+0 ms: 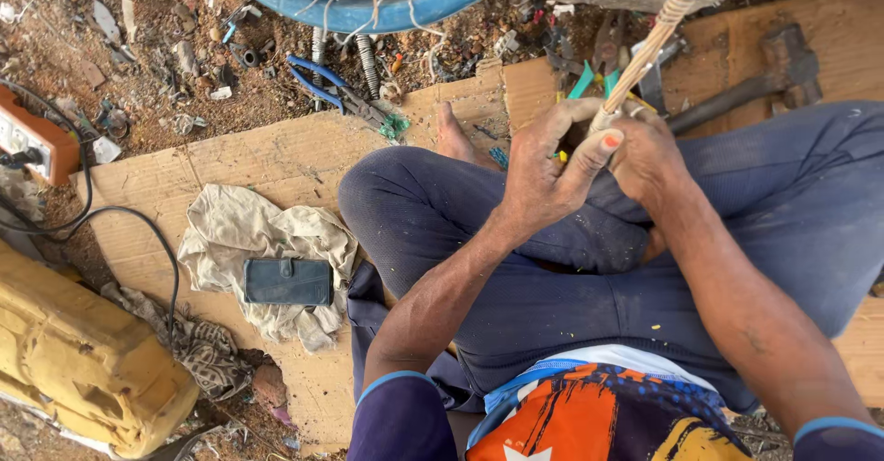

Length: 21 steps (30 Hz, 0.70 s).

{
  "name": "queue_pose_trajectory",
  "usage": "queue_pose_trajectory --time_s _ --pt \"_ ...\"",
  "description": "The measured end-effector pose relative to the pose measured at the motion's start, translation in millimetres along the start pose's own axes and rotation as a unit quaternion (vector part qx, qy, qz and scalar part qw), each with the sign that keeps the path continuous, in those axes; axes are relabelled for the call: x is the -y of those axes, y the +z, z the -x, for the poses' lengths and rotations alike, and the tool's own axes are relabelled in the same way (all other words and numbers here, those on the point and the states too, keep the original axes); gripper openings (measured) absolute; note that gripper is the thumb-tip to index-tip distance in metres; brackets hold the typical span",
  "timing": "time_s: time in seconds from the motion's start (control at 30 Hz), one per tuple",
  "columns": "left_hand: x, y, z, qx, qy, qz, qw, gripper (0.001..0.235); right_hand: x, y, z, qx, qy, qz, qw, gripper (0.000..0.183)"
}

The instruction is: The person sits cross-legged on a cardboard sheet and uses pliers to twist a bundle of wire strands into a tight coil. The person repeatedly grips the wire with pliers and rotates the tool to tighten the twist, occasionally adjusting the grip or using a second pair of pliers to assist.

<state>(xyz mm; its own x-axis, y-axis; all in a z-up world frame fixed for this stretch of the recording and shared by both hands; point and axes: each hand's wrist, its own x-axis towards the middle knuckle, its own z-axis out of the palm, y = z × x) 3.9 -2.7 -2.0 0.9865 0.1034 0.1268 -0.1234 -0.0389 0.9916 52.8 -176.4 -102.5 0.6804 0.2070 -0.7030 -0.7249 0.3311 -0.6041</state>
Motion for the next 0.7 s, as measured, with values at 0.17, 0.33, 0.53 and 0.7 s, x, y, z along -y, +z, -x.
queue_pose_trajectory --time_s 0.17,0.33,0.53,0.7 --pt "5.8 -2.9 -1.5 -0.017 0.009 -0.011 1.000 0.038 8.9 2.2 8.0 0.018 0.035 -0.023 0.999 0.014" --pt "5.4 -15.1 -6.5 -0.068 0.031 -0.072 0.995 0.037 24.8 14.6 86.9 0.023 -0.114 -0.021 0.993 0.020" --pt "9.8 -14.3 -6.7 -0.031 0.044 -0.024 0.998 0.041 46.3 6.4 161.1 0.209 -0.178 -0.083 0.958 0.065" --pt "-4.3 -4.9 1.8 -0.004 0.049 0.001 0.999 0.040 52.2 -0.9 186.1 0.236 -0.169 -0.051 0.955 0.074"
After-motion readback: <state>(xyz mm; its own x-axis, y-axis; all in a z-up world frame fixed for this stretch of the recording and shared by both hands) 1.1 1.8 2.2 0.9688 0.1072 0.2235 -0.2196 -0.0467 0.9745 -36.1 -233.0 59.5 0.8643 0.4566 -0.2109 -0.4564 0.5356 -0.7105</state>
